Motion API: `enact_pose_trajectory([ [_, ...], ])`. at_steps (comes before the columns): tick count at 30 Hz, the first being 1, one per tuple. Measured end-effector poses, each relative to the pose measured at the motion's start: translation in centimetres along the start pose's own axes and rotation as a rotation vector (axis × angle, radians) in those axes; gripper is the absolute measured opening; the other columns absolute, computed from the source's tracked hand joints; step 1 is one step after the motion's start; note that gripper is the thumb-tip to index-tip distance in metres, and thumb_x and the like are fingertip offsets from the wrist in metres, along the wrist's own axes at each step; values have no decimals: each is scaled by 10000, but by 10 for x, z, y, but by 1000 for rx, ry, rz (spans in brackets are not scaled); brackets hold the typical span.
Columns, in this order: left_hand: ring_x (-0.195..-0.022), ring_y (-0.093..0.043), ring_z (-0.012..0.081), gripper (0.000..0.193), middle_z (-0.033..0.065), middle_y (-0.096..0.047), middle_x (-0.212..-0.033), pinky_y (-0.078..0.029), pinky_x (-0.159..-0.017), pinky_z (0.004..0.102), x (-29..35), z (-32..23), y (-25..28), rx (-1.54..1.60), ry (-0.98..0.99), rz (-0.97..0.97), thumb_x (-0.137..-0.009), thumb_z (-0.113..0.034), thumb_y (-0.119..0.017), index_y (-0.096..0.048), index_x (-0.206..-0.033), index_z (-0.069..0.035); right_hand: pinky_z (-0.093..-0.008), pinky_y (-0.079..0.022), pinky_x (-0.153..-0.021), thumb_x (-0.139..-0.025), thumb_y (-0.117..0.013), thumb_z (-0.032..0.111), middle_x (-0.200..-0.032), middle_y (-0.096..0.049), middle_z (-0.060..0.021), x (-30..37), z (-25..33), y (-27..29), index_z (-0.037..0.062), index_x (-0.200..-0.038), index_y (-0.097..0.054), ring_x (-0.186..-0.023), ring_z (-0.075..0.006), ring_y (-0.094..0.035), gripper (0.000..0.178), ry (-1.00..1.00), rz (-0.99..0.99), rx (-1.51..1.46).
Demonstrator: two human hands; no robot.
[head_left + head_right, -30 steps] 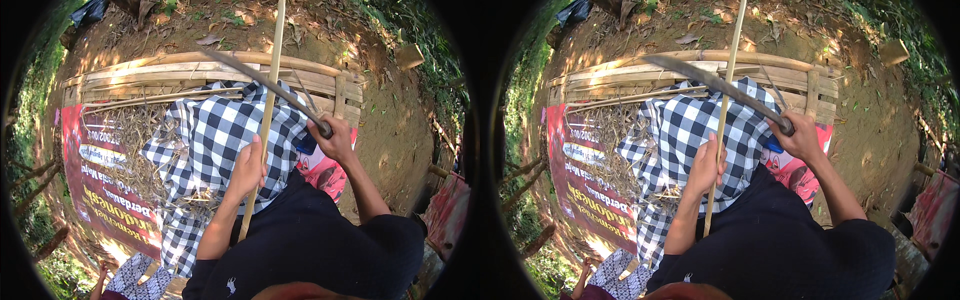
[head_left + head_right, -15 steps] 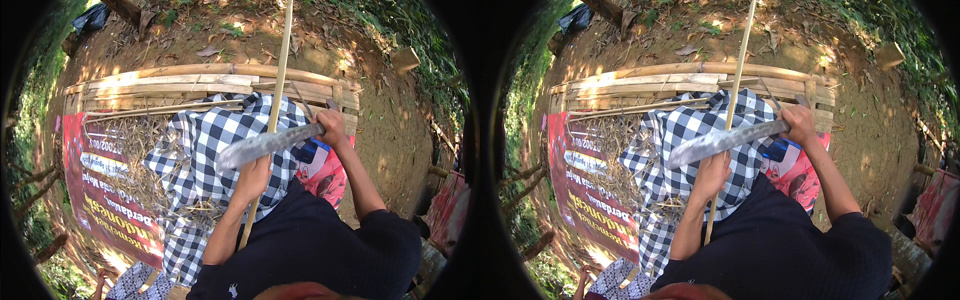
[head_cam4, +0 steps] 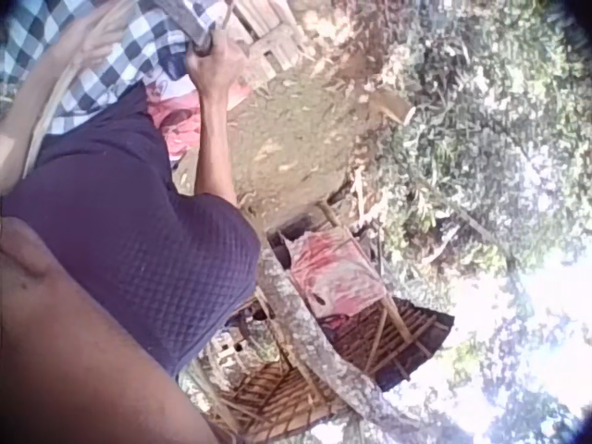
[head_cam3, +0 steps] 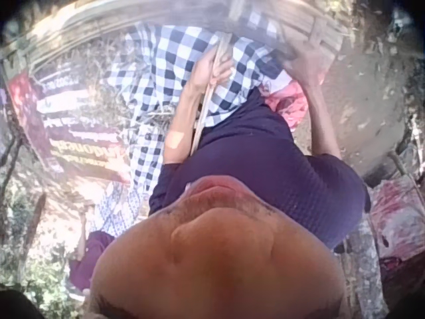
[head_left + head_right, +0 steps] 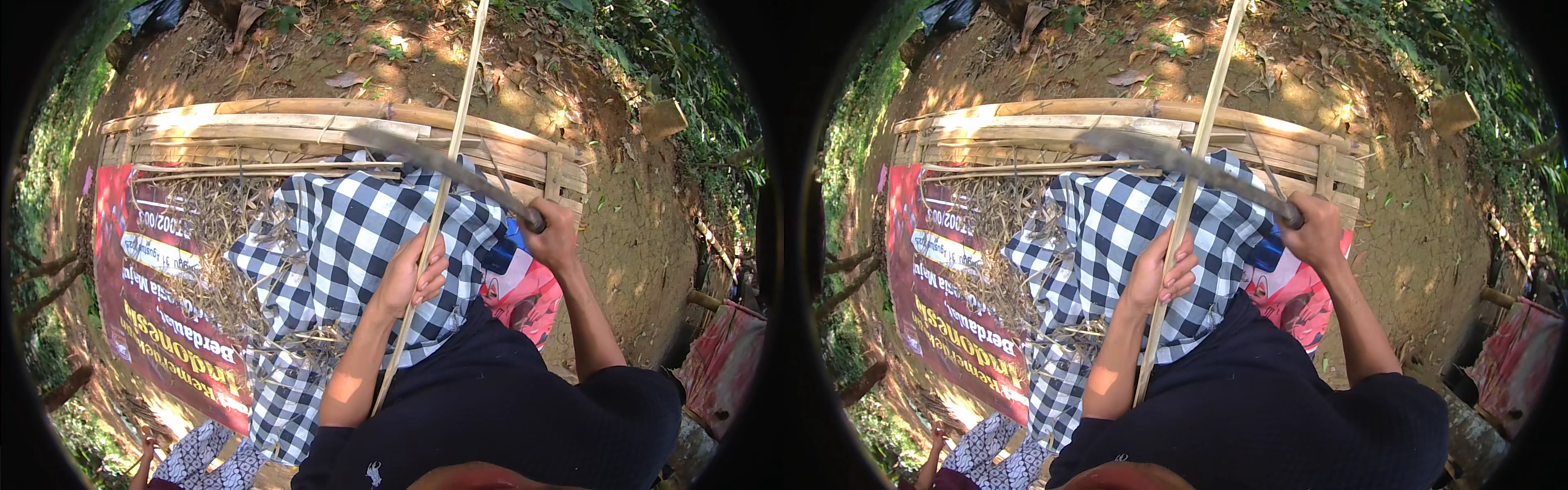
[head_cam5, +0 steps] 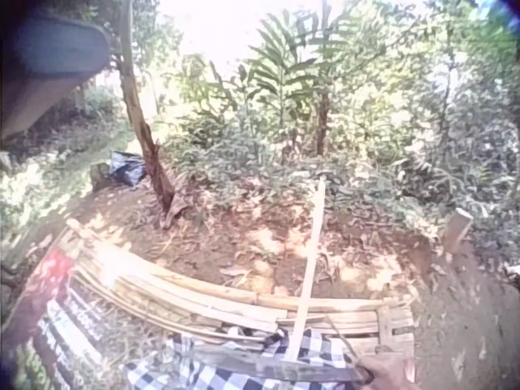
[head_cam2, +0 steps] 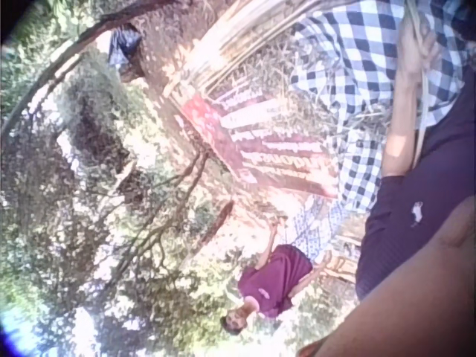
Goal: The person shaves a strip of bamboo with a machete, removing thin layers of wood while sitting on a low platform.
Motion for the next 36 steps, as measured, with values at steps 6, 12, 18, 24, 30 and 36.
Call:
enact_pose_trajectory([
  [6,-326,-296,52,446,-55,-313,-494,-256,-316,182,3,-4,10,74,16,133,-1098,-475,-256,-502,-923,-145,-416,-438,-582,-585,-752,124,-647,-559,-74,-7,39,1,106,-738,-559,-616,-305,-589,247,336,182,137],
  [12,-346,-268,34,440,-64,-321,-514,-246,-333,171,-2,-4,3,-40,7,194,-1101,-461,-261,-539,-1004,-134,-407,-461,-632,-506,-787,170,-677,-577,-60,-26,4,-10,133,-760,-566,-664,-291,-603,339,452,91,195],
  [18,-377,-268,21,503,-73,-276,-525,-238,-354,170,-28,-10,-1,-252,58,122,-1083,-531,-248,-433,-811,-152,-403,-446,-614,-521,-784,136,-675,-588,-65,-34,-40,-11,125,-721,-549,-640,-292,-588,309,383,-20,216],
  [24,-360,-265,22,485,-71,-285,-515,-237,-336,172,-29,-11,-8,-88,58,53,-1098,-485,-233,-428,-816,-142,-440,-446,-601,-626,-701,76,-654,-568,-103,-33,-44,-18,88,-706,-528,-635,-334,-583,191,321,-41,186],
  [30,-300,-250,41,491,-60,-288,-471,-216,-283,175,15,11,9,2,142,3,-1094,-488,-208,-400,-813,-135,-527,-508,-688,-815,-611,203,-759,-670,-241,-79,-128,41,6,-828,-661,-682,-404,-659,204,-672,-296,580],
  [36,-320,-288,43,501,-49,-332,-509,-261,-300,179,13,4,15,-33,61,29,-1086,-517,-226,-410,-846,-118,-420,-441,-578,-819,-647,204,-624,-589,-209,-57,-53,32,-34,-787,-644,-561,-269,-569,240,-384,-293,118],
])
Point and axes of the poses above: each hand's wrist, its own x-axis away from the middle knuckle, its own y-axis out of the back of the hand, z = x × y, the point moved 1 cm from there along -x, towards the middle knuckle
